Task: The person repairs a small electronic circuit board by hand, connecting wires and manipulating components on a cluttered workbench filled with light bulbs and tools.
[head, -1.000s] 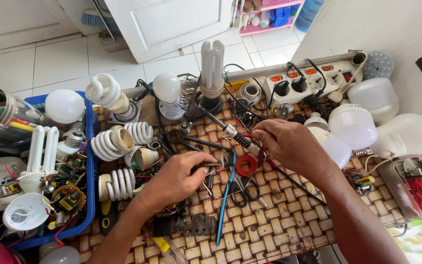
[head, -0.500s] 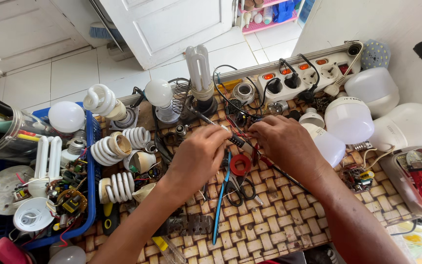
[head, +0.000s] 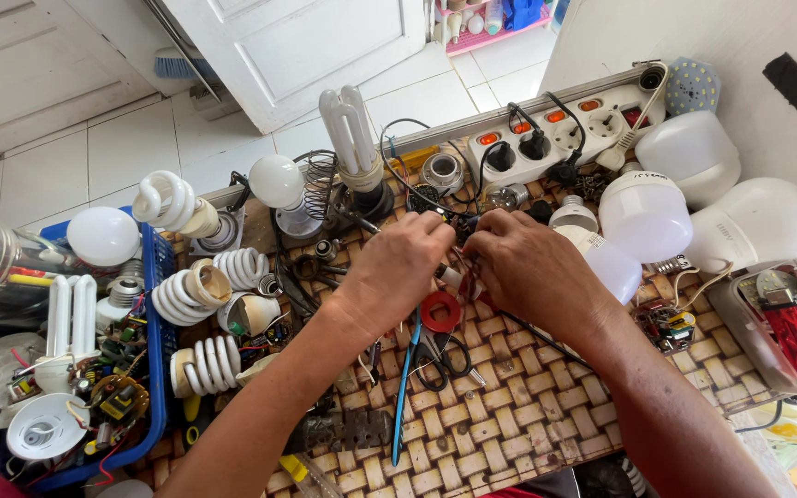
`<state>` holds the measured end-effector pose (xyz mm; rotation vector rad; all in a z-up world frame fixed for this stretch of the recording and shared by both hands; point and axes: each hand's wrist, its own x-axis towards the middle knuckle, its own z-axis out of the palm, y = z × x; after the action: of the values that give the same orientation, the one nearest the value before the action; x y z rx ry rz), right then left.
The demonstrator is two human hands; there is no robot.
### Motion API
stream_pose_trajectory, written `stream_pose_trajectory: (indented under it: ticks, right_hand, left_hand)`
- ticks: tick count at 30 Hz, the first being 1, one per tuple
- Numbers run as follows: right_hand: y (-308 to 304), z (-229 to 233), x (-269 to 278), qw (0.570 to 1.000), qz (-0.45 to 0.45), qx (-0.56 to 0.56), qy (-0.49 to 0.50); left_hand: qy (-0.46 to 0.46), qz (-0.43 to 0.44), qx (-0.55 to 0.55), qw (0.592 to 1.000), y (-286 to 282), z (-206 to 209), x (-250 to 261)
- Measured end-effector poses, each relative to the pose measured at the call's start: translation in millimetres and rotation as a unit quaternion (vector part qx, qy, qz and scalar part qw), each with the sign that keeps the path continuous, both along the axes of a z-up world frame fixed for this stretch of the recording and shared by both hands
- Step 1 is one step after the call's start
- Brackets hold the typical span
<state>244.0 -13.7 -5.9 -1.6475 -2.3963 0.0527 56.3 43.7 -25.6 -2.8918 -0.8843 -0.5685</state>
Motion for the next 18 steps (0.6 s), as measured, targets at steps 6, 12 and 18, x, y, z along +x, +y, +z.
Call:
stream_pose_trajectory:
  ticks: [6, 12, 18]
  right_hand:
    - [3.2, -17.2, 8.0, 0.998, -0.010, 0.047, -0.047]
    - [-0.5, -14.4, 11.8, 0.997, -0.055, 0.034, -0.049]
    - [-4.9, 17.4, 8.1, 0.996, -0.078, 0.026, 0.046]
  left_hand:
    - [-0.139, 0.008, -0.137, 0.981, 3.4, 10.2, -12.2]
    - [-0.151, 0.021, -0.172, 0.973, -3.5, 21.0, -18.2]
    - [-0.141, 0.004, -0.184, 0.973, -4.0, 33.4, -28.5]
